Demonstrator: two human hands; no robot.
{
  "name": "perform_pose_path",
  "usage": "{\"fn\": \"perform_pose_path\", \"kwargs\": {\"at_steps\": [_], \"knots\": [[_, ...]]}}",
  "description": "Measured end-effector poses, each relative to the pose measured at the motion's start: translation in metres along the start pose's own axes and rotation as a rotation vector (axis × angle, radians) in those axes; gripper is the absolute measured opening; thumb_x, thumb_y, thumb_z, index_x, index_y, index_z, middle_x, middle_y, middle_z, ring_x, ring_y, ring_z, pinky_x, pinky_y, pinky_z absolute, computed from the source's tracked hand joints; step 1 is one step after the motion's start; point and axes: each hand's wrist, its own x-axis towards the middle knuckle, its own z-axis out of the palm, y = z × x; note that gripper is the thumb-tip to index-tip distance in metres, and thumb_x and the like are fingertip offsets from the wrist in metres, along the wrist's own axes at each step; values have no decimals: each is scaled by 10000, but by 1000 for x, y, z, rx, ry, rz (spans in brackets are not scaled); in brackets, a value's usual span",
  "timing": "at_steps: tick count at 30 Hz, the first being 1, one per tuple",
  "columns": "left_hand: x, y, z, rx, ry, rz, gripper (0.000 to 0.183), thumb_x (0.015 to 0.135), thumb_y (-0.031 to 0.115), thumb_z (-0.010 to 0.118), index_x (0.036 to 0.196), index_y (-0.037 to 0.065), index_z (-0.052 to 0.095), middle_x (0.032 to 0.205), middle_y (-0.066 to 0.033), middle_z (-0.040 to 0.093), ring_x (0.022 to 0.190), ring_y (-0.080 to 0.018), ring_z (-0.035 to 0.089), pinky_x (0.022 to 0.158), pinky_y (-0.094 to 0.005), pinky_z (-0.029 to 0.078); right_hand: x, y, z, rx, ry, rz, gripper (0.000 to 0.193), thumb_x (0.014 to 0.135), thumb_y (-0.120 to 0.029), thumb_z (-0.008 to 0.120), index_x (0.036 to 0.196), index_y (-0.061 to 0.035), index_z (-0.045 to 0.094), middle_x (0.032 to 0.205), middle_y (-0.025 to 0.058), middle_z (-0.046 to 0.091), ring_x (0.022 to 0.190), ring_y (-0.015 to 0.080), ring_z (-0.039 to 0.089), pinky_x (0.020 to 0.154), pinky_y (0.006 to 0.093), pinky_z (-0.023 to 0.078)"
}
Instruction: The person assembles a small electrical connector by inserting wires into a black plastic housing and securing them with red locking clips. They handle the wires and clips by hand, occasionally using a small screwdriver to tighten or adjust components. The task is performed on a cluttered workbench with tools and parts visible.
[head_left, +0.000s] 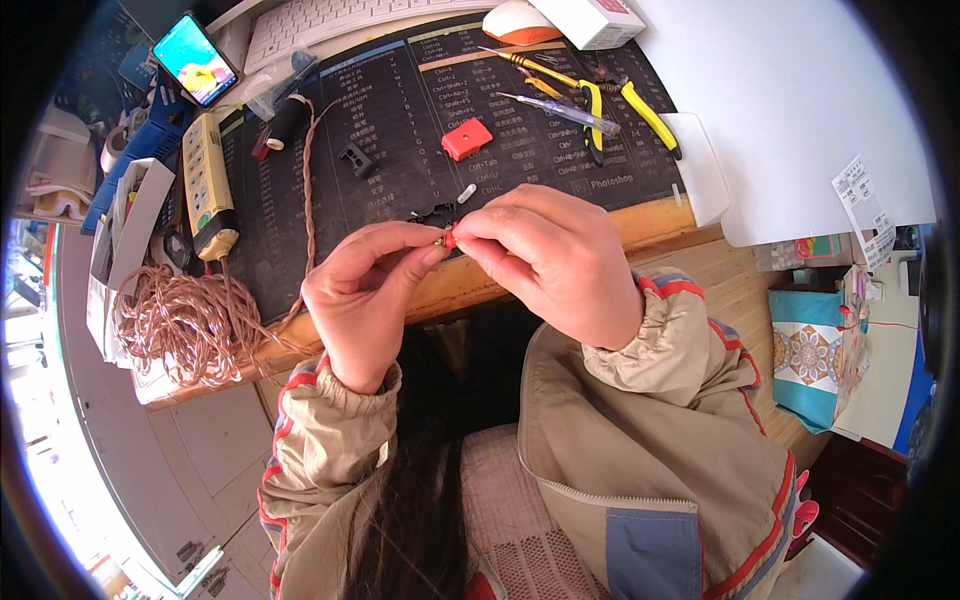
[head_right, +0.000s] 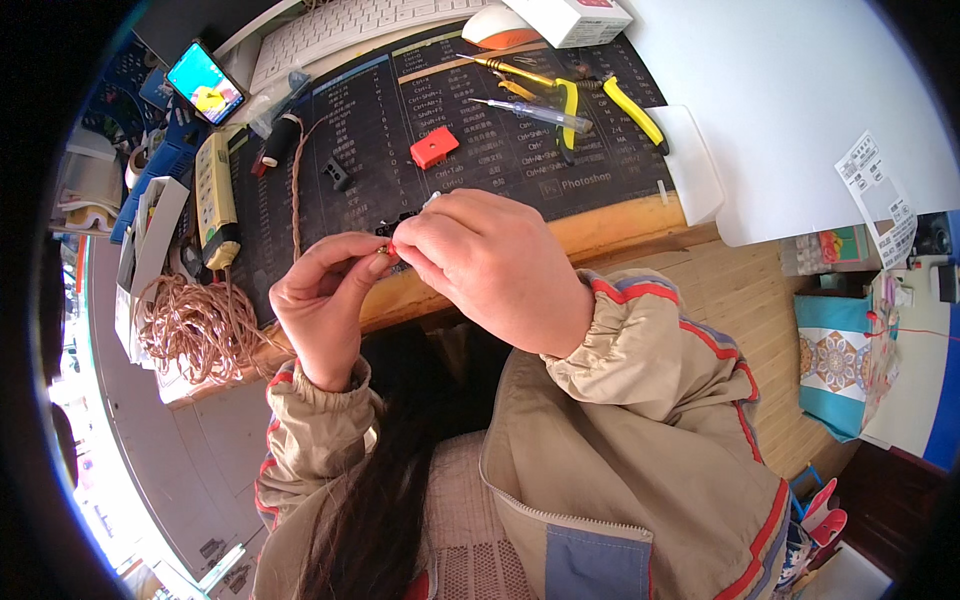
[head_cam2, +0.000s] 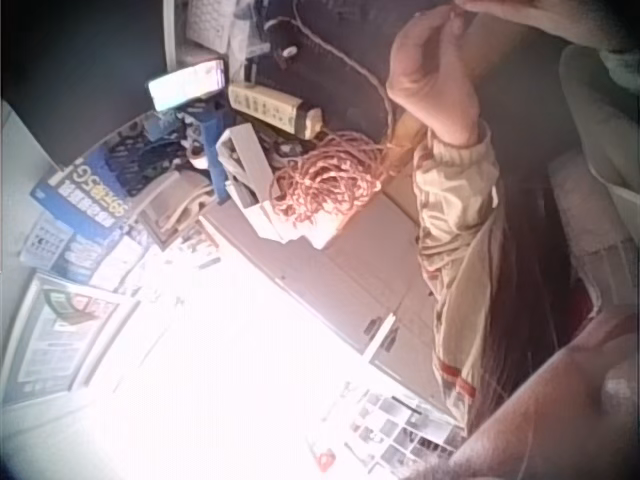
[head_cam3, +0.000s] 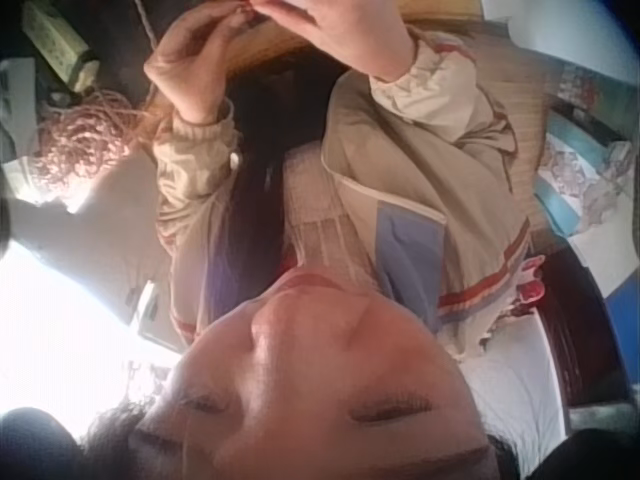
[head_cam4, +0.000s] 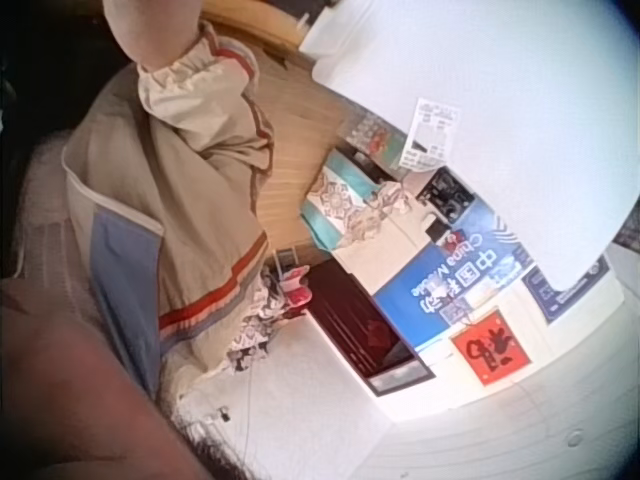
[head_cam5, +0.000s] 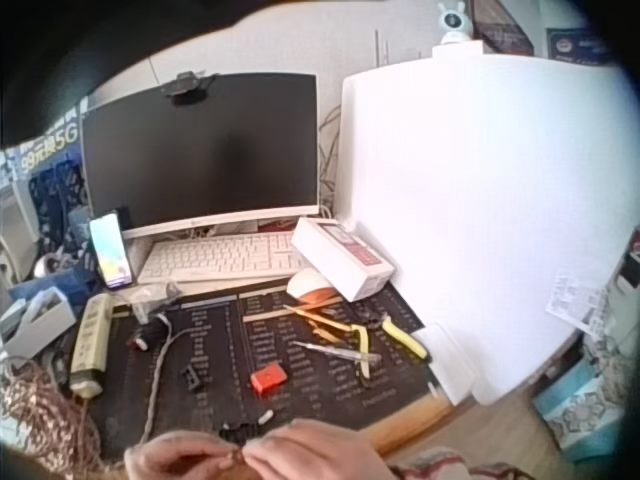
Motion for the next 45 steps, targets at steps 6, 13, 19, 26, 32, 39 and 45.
{"fn": "perform_pose_path", "kwargs": {"at_steps": [6,13,19,26,32,39,45], "knots": [[0,-3,1,-80,-4,-78,171,884,-123,731,1043,-66,756,985,-128,761,884,-153,724,807,-256,592,-3,4,1,44,22,35,171,838,4,798,976,-21,700,874,107,711,751,266,698,636,340,561],[-3,-7,8,-244,-12,-101,117,900,-99,728,1014,-74,730,963,-169,763,857,-213,756,768,-295,625,-9,6,0,280,17,218,98,889,-41,783,960,-34,716,867,105,743,764,227,739,652,306,577],[14,9,5,-118,-111,-192,153,927,-58,729,1078,-83,738,967,-137,771,838,-159,743,778,-264,614,-3,12,-1,514,4,439,83,916,-13,769,977,23,725,897,79,771,837,99,738,726,240,591],[59,24,-4,54,-311,-98,163,947,-38,707,1104,-69,739,981,-110,774,887,-128,736,803,-247,610,16,29,-11,541,-37,441,103,953,2,726,1054,22,735,923,46,751,813,81,684,745,227,571],[57,8,-8,211,-341,-135,117,915,-38,726,1031,-40,745,911,-88,780,854,-104,741,762,-231,581,6,39,1,560,-125,525,116,944,15,723,1055,34,697,933,80,766,853,102,728,756,250,585],[56,-7,-13,469,-272,32,94,832,-4,781,924,18,778,893,-88,768,768,-146,715,705,-280,551,10,50,10,396,-152,448,127,904,-48,763,995,11,696,870,131,778,798,181,775,690,271,571],[64,-16,-15,560,-259,291,139,782,-3,801,906,58,804,872,-69,759,799,-215,686,750,-323,544,16,49,6,344,-230,466,115,924,-30,743,1023,18,710,894,105,782,839,139,759,735,251,575]]}}
